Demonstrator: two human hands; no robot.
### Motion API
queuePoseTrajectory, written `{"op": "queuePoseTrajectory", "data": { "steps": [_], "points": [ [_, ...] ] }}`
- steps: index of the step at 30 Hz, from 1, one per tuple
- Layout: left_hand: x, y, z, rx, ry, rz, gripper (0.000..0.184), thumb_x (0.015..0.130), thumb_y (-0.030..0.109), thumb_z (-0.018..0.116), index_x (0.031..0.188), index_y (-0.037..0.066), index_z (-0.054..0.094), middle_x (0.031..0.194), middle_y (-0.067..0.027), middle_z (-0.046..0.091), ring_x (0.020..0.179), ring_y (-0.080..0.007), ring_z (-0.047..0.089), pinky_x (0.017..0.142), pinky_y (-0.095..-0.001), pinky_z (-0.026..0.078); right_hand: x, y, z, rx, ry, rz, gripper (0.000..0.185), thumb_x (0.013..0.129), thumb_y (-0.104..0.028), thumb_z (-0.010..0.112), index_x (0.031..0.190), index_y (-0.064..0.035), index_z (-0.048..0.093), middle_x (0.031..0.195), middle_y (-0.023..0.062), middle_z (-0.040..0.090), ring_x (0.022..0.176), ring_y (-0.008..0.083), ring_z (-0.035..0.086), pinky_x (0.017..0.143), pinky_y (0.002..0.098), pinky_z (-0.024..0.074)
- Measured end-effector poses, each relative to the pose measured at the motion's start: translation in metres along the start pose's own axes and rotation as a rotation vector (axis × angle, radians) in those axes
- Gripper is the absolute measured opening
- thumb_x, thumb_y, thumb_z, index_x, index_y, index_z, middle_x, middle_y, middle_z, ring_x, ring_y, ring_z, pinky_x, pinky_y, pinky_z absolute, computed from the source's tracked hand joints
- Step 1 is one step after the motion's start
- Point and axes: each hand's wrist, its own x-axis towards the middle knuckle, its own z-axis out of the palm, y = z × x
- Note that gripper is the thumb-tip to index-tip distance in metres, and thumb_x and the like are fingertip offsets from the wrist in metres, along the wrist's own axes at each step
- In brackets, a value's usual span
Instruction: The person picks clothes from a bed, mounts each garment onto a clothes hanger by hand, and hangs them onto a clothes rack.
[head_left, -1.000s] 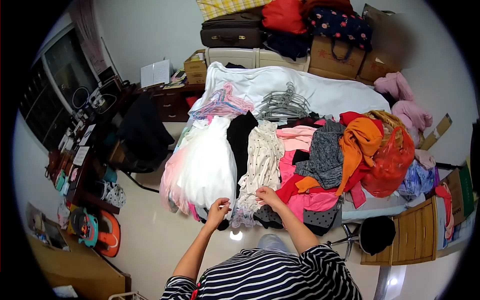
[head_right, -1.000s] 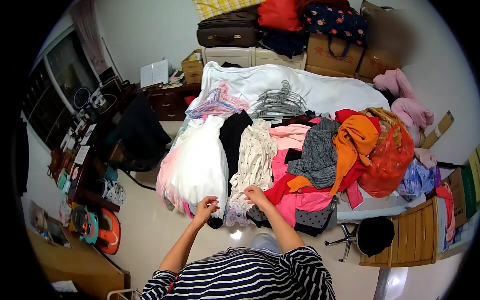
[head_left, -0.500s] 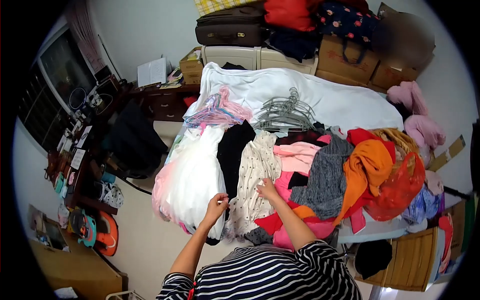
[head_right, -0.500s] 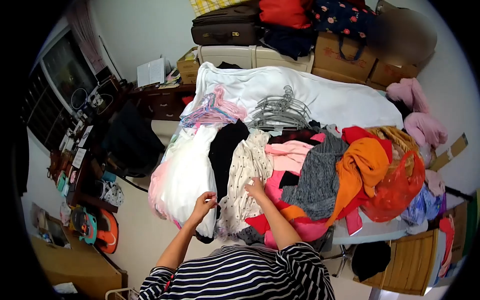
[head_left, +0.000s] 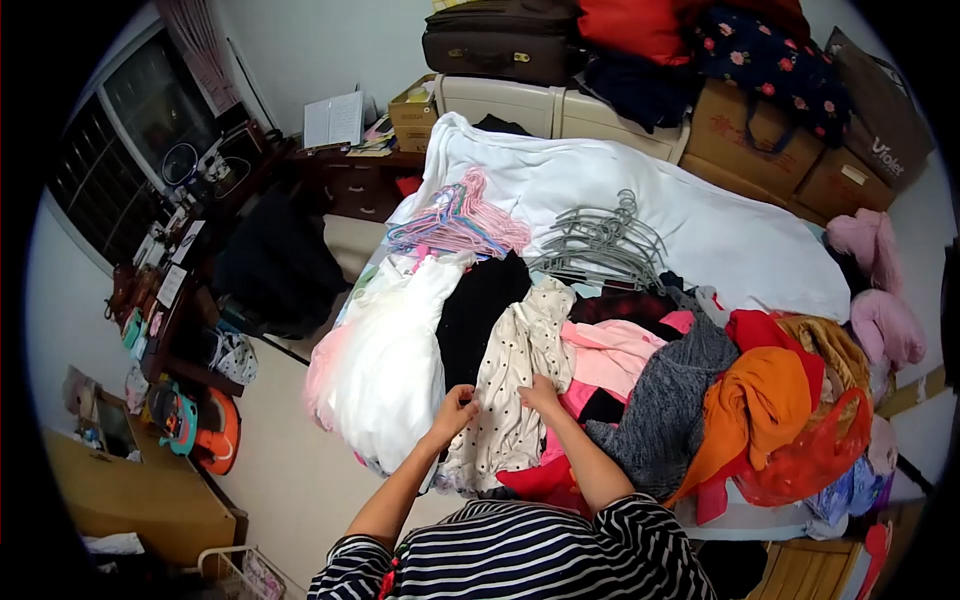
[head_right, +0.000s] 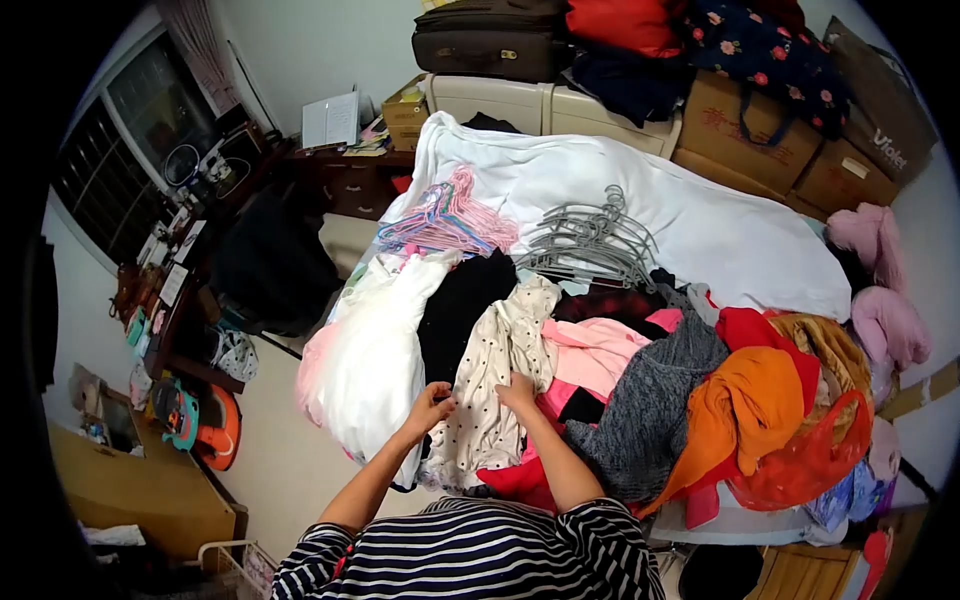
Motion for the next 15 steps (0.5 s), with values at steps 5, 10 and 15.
{"op": "queuePoseTrajectory", "data": {
  "steps": [5, 10, 15],
  "points": [
    [0.012, -0.002, -0.004, -0.083, 0.091, -0.121, 0.049, 0.088, 0.027, 0.06, 0.127, 0.003, 0.042, 0.105, -0.0077, 0.053, 0.085, -0.0139, 0.054, 0.07, -0.0289, 0.047, -0.03, -0.044, 0.01, 0.167, -0.118, -0.309, 0.03, 0.084, -0.024, 0.063, 0.097, 0.0024, 0.06, 0.076, 0.0071, 0.06, 0.073, 0.0106, 0.056, 0.066, 0.0289, 0.0471],
    [0.022, 0.028, 0.0, -0.276, 0.038, -0.367, 0.056, 0.087, 0.034, 0.061, 0.126, -0.002, 0.044, 0.11, -0.0093, 0.058, 0.083, -0.0129, 0.056, 0.072, -0.0252, 0.046, -0.063, -0.098, 0.001, -0.273, -0.862, -0.441, 0.042, 0.085, -0.036, 0.061, 0.069, -0.0023, 0.042, 0.059, 0.0012, 0.039, 0.059, 0.0105, 0.039, 0.055, 0.0346, 0.036],
    [0.056, 0.021, 0.013, -0.02, 0.152, -0.167, 0.019, 0.088, 0.013, 0.055, 0.098, 0.0, 0.063, 0.086, -0.0035, 0.064, 0.076, -0.0094, 0.055, 0.07, -0.0242, 0.045, -0.027, -0.077, 0.001, -0.238, -0.711, -0.461, 0.032, 0.089, -0.03, 0.057, 0.076, -0.0014, 0.05, 0.062, 0.0005, 0.046, 0.058, 0.0111, 0.043, 0.055, 0.03, 0.038]
  ]
}}
